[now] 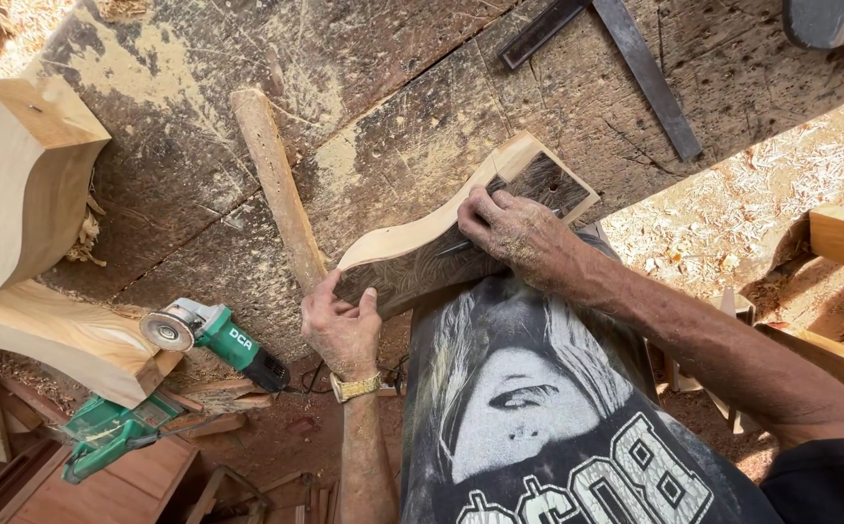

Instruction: The person marks a curved wooden piece using a black marker and a metal square ruler. They align the ruler on the wood and draw straight lines, then flip the piece to mark the other side. The person also uses a darker, finished wooden piece as a template to trace its outline onto the lighter wood.

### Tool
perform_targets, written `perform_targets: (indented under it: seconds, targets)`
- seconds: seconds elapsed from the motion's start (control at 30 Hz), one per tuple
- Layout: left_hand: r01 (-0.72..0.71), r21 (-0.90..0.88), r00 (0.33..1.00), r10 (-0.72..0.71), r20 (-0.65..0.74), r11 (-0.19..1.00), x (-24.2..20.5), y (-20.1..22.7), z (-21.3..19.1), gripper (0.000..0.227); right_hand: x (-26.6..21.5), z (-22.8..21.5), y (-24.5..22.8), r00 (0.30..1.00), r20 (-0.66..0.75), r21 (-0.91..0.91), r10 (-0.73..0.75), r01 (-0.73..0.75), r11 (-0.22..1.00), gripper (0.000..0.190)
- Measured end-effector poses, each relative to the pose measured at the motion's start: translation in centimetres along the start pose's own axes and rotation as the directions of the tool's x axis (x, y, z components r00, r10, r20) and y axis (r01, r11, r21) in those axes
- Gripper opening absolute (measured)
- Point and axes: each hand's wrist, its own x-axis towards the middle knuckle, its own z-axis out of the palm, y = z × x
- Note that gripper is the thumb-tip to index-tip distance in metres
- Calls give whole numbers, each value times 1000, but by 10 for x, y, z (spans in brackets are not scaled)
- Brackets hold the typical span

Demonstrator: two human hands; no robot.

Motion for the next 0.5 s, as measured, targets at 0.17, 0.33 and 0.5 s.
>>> perform_targets:
  seconds: [0.17,0.33,0.5]
  targets:
    - [-26,116,992,40,-121,993,-3,-18,13,59,-1,6,-2,1000,3,-20,0,0,1000,46]
    - [-47,74,995,53,-85,996,-6,8,0,57,-1,-2,-3,999,-31,73,-10,12,997,51]
    - [-617,145,774,630,-68,774,-12,36,46,69,-2,3,-4,999,-34,34,-1,2,999,59]
